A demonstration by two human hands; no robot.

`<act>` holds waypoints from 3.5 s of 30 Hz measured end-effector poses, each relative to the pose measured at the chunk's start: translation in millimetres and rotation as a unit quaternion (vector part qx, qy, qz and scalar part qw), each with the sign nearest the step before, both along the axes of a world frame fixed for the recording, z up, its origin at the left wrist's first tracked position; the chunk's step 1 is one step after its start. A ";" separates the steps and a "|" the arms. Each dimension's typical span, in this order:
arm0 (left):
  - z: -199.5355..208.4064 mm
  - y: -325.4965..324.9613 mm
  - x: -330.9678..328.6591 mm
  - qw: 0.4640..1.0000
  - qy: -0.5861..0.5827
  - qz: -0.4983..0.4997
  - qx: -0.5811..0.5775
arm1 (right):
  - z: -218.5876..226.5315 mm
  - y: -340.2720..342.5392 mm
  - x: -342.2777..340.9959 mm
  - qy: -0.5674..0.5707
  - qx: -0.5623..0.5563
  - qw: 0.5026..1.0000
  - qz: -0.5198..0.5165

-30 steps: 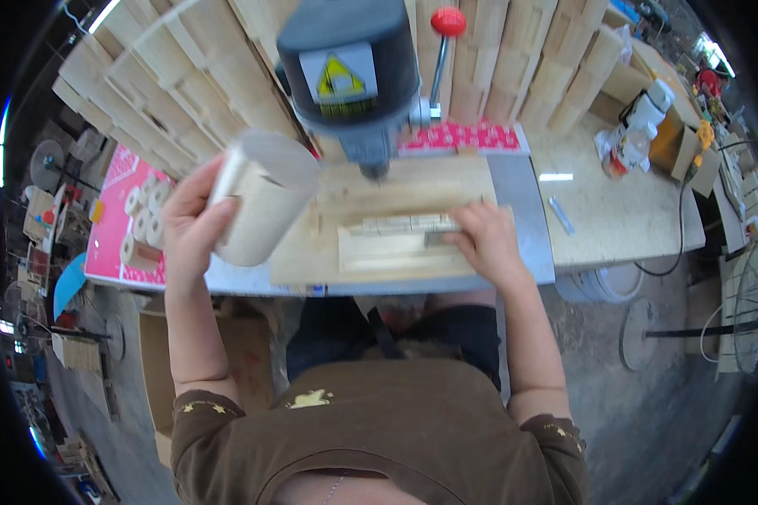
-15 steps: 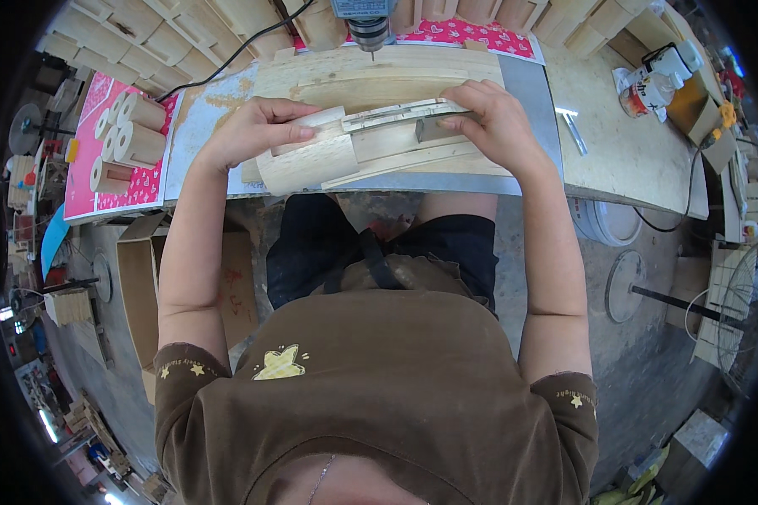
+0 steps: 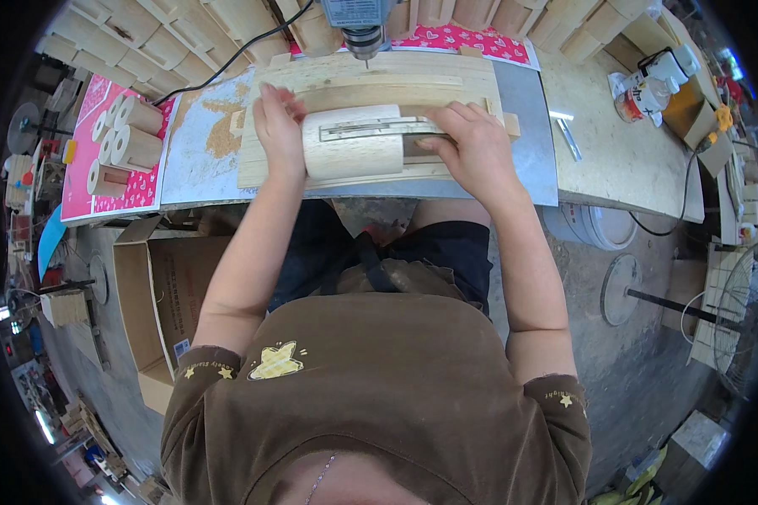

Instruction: Operating a benchtop drill machine or slotting jig to mill precise grooves or indentations into cylindrical wooden furniture components.

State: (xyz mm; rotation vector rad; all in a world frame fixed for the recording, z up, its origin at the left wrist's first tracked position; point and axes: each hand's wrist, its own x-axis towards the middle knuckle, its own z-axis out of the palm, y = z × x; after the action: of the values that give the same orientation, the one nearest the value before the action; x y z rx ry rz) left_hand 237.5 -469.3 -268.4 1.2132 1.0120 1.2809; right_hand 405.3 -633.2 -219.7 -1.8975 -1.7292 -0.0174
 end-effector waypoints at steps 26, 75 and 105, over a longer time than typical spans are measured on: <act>-28.8 9.1 -30.0 0.881 0.377 -0.129 0.255 | 56.4 73.5 47.8 0.164 0.409 0.897 -0.032; -30.5 -14.8 10.8 0.868 0.383 -0.122 0.290 | -3.5 43.0 -1.8 0.047 0.358 0.930 -0.062; 6.2 15.9 -49.4 0.896 0.270 -0.224 0.272 | -9.9 18.2 42.9 -0.097 0.015 0.992 -0.074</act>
State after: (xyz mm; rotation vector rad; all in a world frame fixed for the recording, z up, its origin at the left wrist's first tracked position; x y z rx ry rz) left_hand 188.1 -453.3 -262.2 2.1800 0.6821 0.8863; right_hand 448.3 -615.1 -229.6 -2.0545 -1.6955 -0.2926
